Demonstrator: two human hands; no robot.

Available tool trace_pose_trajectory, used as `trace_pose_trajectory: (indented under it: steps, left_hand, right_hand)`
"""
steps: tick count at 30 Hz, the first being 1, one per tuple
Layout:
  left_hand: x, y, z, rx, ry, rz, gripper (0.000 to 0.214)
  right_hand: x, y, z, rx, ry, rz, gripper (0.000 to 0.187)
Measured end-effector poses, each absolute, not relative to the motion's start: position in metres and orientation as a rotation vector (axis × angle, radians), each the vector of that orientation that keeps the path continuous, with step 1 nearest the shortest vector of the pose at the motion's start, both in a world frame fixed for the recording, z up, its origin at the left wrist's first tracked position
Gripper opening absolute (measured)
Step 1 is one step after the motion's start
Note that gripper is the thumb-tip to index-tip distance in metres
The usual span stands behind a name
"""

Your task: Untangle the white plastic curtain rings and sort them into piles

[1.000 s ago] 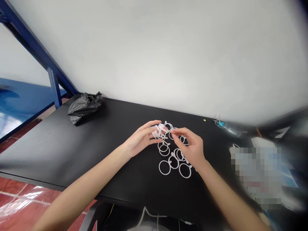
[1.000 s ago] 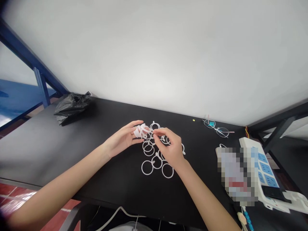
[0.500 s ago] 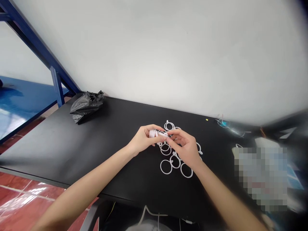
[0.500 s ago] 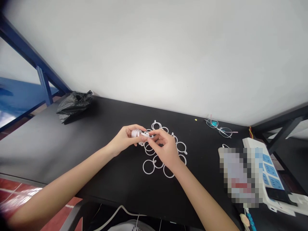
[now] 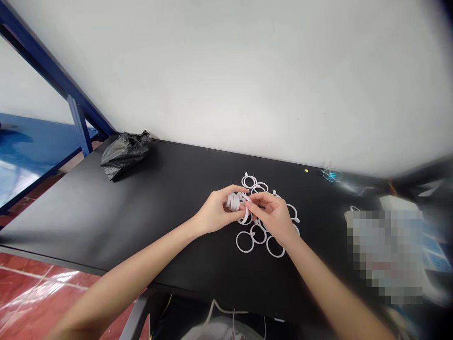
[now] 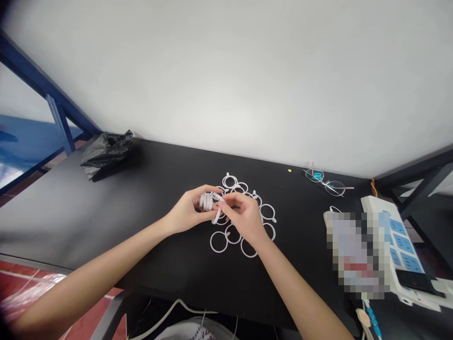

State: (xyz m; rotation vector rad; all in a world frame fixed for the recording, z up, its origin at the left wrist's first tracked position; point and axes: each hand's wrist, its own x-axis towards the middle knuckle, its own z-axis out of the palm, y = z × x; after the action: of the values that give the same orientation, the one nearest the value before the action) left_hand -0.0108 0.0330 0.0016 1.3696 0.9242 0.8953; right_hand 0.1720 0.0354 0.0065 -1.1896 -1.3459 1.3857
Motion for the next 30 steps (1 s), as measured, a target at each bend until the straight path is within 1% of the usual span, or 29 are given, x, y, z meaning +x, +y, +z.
trace_pose_trajectory:
  steps: [4,9,13,17,19,24,27,30]
  left_hand:
    - [-0.012,0.033,0.011,1.275,0.816,0.818,0.048]
    - [-0.013,0.031,0.018,1.15,0.664,0.765,0.062]
    - [-0.014,0.033,0.017,1.04,0.629,0.781,0.054]
    - [-0.014,0.035,0.017,0.951,0.644,0.781,0.041]
    - [-0.014,0.036,0.016,0.94,0.68,0.79,0.038]
    - [-0.013,0.035,0.014,0.941,0.683,0.841,0.042]
    - [-0.013,0.035,0.012,0.898,0.664,0.876,0.051]
    - [-0.015,0.037,0.011,0.828,0.641,0.909,0.055]
  right_hand:
    - [0.175,0.037,0.005,-1.213,-1.262,1.383,0.024]
    - [0.174,0.036,0.003,-1.276,-1.3,1.194,0.025]
    - [0.174,0.036,0.005,-1.266,-1.234,1.063,0.023]
    - [0.175,0.036,0.006,-1.25,-1.25,1.101,0.022]
    - [0.174,0.034,0.006,-1.245,-1.295,1.095,0.019]
    - [0.172,0.027,0.006,-1.122,-1.526,0.836,0.004]
    - [0.173,0.025,0.008,-0.997,-1.725,0.662,0.01]
    - [0.174,0.024,0.01,-0.985,-1.826,0.614,0.012]
